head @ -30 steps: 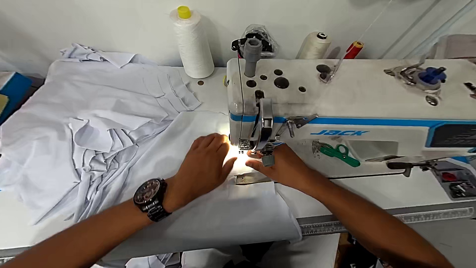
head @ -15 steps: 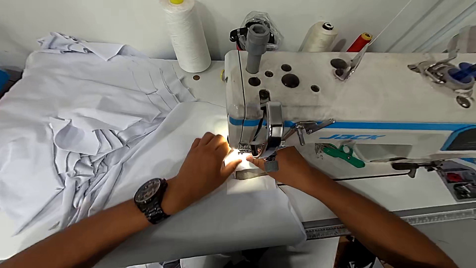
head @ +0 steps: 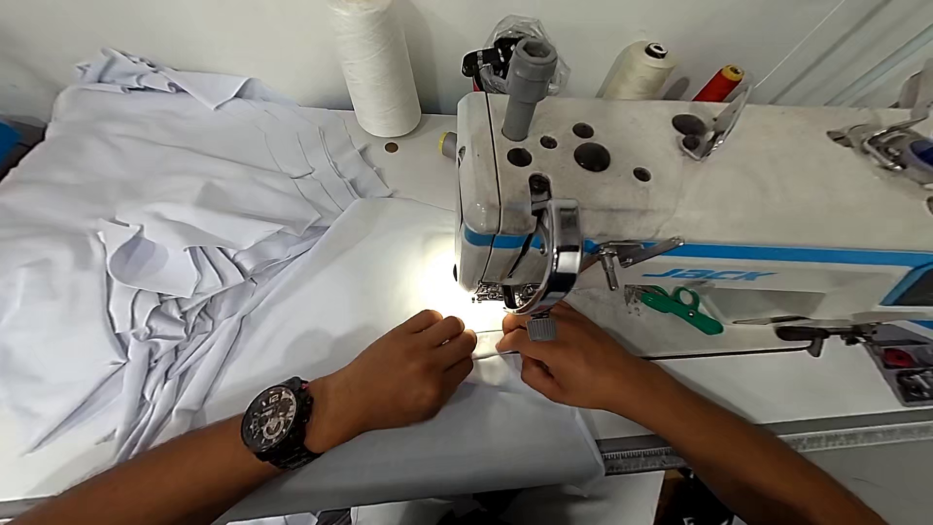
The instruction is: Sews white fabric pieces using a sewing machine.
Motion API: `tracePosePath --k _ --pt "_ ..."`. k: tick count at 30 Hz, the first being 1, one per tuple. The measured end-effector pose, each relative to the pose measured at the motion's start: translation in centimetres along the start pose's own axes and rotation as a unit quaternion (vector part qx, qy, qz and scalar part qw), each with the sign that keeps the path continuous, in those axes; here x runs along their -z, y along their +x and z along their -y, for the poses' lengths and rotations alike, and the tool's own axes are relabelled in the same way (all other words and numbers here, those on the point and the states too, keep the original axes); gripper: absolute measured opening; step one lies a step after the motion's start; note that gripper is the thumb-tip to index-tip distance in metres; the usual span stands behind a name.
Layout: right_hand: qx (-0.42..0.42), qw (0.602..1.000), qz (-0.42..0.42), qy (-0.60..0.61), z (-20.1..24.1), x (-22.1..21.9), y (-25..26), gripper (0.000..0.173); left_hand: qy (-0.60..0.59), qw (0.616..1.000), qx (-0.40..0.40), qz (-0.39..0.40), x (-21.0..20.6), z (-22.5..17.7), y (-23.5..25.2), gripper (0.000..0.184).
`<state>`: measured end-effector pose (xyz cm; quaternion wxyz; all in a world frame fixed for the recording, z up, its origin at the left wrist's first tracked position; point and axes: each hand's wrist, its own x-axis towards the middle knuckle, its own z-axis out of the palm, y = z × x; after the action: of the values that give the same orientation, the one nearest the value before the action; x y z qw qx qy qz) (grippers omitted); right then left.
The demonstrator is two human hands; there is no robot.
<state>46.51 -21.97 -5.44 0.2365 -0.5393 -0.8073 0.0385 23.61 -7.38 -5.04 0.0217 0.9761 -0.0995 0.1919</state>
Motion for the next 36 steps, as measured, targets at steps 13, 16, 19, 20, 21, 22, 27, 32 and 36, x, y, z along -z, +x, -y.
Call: tracePosePath --k 13,16,19,20,21,22,27,32,36 --pt "0.011 0.998 -0.042 -0.054 1.0 -1.2 -0.3 0.032 -0.069 0.989 0.124 -0.042 -0.7 -1.1 0.2 0.030" --pt "-0.040 0.998 -0.050 0.015 0.6 -1.3 -0.3 0.030 -0.103 0.983 0.148 -0.024 -0.7 -1.1 0.2 0.029" --pt "-0.063 0.996 -0.053 0.027 0.3 -1.5 -0.2 0.032 -0.117 0.978 0.174 -0.007 -0.4 -0.9 0.1 0.029" --pt "-0.065 0.996 -0.054 0.025 0.2 -1.4 -0.1 0.032 -0.119 0.976 0.184 -0.003 -0.3 -0.8 0.2 0.031" --pt "-0.069 0.996 -0.056 0.022 0.1 -1.4 -0.2 0.032 -0.123 0.973 0.196 0.001 -0.3 -0.8 0.3 0.033" --pt "-0.075 0.995 -0.059 0.018 0.1 -1.4 -0.2 0.032 -0.126 0.969 0.211 0.003 -0.3 -0.7 0.3 0.035" --pt "-0.124 0.990 -0.059 -0.031 0.3 -1.5 0.1 0.031 -0.103 0.954 0.280 0.011 -0.7 -0.5 0.4 0.041" --pt "-0.121 0.979 -0.073 -0.146 0.9 -0.6 -0.2 0.023 -0.083 0.948 0.308 0.007 -1.2 -0.5 0.8 0.040" --pt "0.000 0.996 -0.087 -0.033 1.4 -1.0 0.9 0.017 -0.073 0.939 0.335 -0.004 -1.4 -0.4 0.8 0.037"
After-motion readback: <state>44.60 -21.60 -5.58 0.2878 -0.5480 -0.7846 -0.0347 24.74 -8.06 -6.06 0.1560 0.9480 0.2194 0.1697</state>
